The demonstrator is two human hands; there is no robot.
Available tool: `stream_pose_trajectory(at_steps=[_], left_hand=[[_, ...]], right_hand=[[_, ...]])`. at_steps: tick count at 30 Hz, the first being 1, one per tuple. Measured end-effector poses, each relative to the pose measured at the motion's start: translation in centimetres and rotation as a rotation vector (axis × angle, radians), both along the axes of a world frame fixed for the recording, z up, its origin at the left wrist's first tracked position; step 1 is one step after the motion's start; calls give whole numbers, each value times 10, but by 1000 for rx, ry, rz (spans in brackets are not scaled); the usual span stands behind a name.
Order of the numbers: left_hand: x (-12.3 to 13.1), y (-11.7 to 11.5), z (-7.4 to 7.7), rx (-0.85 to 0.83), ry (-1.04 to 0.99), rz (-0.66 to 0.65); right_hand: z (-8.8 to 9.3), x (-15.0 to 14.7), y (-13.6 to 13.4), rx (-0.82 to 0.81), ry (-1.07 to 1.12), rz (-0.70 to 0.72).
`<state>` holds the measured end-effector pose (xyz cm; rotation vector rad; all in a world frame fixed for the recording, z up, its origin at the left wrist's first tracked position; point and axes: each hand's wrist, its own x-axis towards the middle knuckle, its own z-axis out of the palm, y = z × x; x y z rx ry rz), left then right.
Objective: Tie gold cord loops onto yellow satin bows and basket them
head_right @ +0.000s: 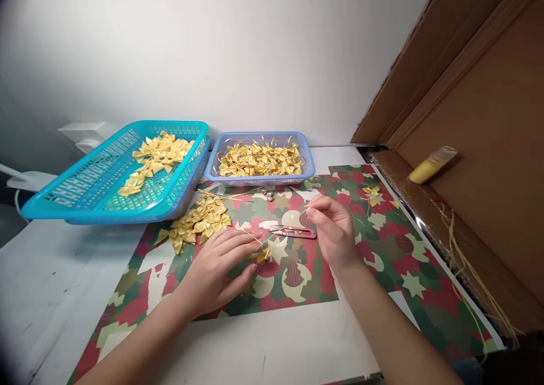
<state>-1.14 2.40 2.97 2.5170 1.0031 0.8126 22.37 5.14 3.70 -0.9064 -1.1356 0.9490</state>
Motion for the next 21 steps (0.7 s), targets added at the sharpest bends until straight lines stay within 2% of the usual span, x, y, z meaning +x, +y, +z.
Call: stream_pose_trajectory(at_steps=[8,13,18,21], left_hand=[[-1,-1,0,-75,3,-55],[-2,-1,-3,-113,8,-55],[-3,-1,-6,-57,-11,-30],[-2,-2,-6,14,33,-34]], right_hand=[[2,6,4,-12,38,-5],[3,10,6,-40,136,11],[2,10,8,-87,125,9],[-2,9,10,-163,5,-7]])
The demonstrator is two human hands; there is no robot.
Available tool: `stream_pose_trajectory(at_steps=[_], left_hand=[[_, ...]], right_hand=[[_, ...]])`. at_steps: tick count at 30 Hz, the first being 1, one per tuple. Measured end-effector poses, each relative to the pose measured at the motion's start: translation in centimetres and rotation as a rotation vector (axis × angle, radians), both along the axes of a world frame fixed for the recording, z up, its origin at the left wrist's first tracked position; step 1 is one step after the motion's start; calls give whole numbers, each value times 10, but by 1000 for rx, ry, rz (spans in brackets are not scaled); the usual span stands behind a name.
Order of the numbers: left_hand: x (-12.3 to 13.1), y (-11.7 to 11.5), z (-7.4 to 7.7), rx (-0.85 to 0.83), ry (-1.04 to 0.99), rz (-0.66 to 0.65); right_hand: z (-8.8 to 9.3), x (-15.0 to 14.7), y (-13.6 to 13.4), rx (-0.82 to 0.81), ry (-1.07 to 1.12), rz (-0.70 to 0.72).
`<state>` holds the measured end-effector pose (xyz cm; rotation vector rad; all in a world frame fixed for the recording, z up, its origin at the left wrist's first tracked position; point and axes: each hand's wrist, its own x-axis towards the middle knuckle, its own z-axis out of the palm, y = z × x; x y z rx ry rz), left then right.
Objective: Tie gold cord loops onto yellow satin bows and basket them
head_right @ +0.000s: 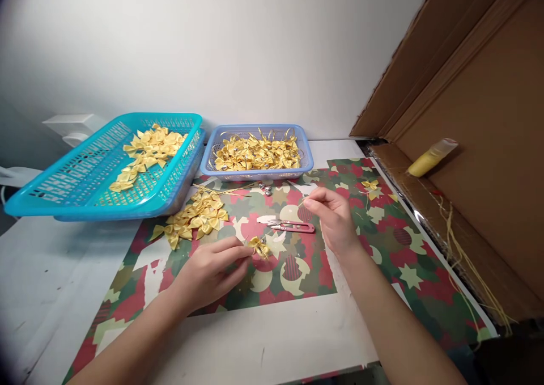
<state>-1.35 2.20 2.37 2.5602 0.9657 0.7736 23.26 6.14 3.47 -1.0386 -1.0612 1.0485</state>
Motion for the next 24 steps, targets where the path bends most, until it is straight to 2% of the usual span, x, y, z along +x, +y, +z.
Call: stream_pose_trajectory(at_steps=[3,6,16,19,24], left_hand=[[3,0,1,90,44,-28],[5,1,3,148,26,-42],[7,2,4,143,-94,-11],[7,1,5,41,-153,-3],[7,5,7,-327,-374,126]], right_hand=[[-7,-2,2,-116,-110,-48],[-11,-2,5,-198,-100,-108],[-13,0,8,-210,-12,-117],[-12,1,8,-210,2,-100],[-13,-1,7,-209,12,-80]])
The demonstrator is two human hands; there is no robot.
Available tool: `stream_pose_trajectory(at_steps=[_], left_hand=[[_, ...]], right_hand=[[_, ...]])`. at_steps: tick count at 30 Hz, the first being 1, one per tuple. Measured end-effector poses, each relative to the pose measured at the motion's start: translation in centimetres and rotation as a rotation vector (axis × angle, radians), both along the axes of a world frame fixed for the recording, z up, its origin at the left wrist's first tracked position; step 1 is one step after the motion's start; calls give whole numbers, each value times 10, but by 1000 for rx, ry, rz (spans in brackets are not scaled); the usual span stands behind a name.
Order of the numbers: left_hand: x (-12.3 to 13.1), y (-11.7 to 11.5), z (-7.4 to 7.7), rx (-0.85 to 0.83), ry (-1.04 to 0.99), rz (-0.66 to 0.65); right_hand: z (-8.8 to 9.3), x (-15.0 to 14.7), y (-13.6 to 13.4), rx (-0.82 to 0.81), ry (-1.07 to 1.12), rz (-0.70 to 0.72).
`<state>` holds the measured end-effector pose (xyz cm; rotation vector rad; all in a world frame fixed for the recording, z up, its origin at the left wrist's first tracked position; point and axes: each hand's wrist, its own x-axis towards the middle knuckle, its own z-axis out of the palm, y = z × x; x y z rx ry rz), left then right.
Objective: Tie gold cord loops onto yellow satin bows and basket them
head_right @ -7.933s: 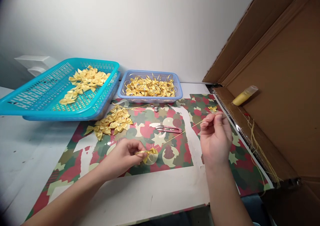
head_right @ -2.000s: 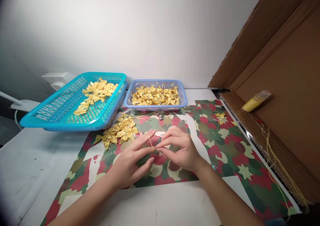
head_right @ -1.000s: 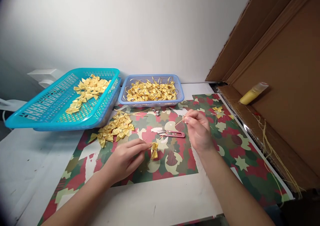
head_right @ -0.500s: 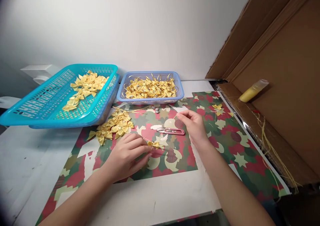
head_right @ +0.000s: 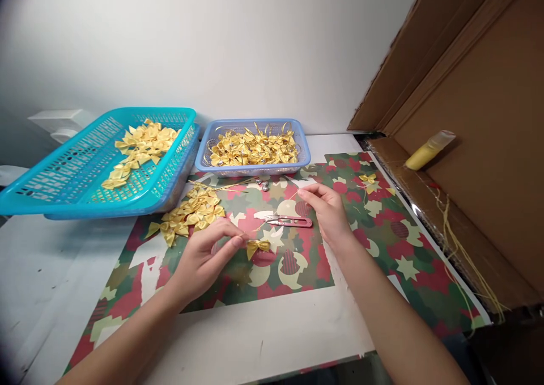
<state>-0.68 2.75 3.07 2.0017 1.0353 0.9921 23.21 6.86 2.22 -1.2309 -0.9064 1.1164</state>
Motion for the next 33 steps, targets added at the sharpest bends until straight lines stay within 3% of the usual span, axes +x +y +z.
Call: stream_pose_trajectory(at_steps=[3,7,11,15,20,28,33], left_hand=[[0,12,5,-179,-43,9],[-3,26,14,-239,71,-138],[-4,19,9,-54,199,-279],[-1,-3,-7,156,303,-313],[-1,-19,-9,334,424,-347],[-8,5,9,403,527,-325],[-5,20,9,374,534,-380]], right_hand=[[0,-1,0,-3,12,18],[1,0,0,-10,53,52],[6,2,-1,-18,149,106],[11,1,-4,-35,300,231],[14,-4,-9,-26,239,325],[13,-3,-10,-24,184,319],[12,3,-8,-28,263,316]])
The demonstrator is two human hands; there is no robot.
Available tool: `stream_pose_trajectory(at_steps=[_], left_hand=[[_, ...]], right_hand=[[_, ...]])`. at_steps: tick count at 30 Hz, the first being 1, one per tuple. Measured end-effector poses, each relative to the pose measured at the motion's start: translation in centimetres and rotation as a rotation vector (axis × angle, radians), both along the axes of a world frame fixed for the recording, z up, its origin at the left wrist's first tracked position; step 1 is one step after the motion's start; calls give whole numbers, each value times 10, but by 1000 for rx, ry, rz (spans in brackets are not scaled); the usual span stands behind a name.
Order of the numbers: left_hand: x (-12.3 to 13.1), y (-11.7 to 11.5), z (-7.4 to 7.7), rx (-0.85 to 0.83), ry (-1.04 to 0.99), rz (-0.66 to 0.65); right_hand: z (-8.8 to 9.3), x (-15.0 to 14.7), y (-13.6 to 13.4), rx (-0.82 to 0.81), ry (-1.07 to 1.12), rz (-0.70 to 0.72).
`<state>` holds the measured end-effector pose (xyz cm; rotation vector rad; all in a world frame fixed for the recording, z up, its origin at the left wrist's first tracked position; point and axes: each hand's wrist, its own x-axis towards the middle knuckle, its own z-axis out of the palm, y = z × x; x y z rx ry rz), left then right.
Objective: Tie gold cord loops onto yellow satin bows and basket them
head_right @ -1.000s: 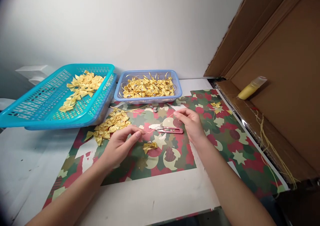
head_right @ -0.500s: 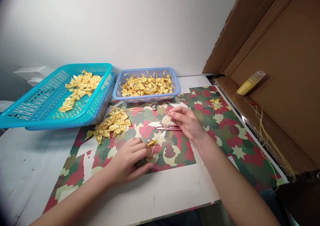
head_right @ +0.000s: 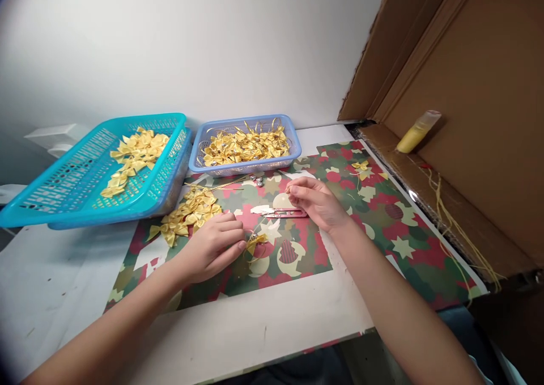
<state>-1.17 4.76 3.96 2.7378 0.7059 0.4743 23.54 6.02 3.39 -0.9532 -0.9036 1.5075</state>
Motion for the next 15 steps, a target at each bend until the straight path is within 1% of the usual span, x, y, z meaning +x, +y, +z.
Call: stream_pose_trajectory(at_steps=[3,7,9,13,15], left_hand=[[2,4,-3,34,7,-25],[1,5,-6,157,47,-82],[-1,5,-7,225,82,-100],[-4,4,-11,329,132,-110],[-4,3,-13,369,133,-111]], right_hand=[[0,4,0,-3,88,1],[3,10,2,-34,215,-54],[3,14,4,-61,212,-98],[-2,22,11,-123,127,-230],[-5,23,13,-142,101,-259]])
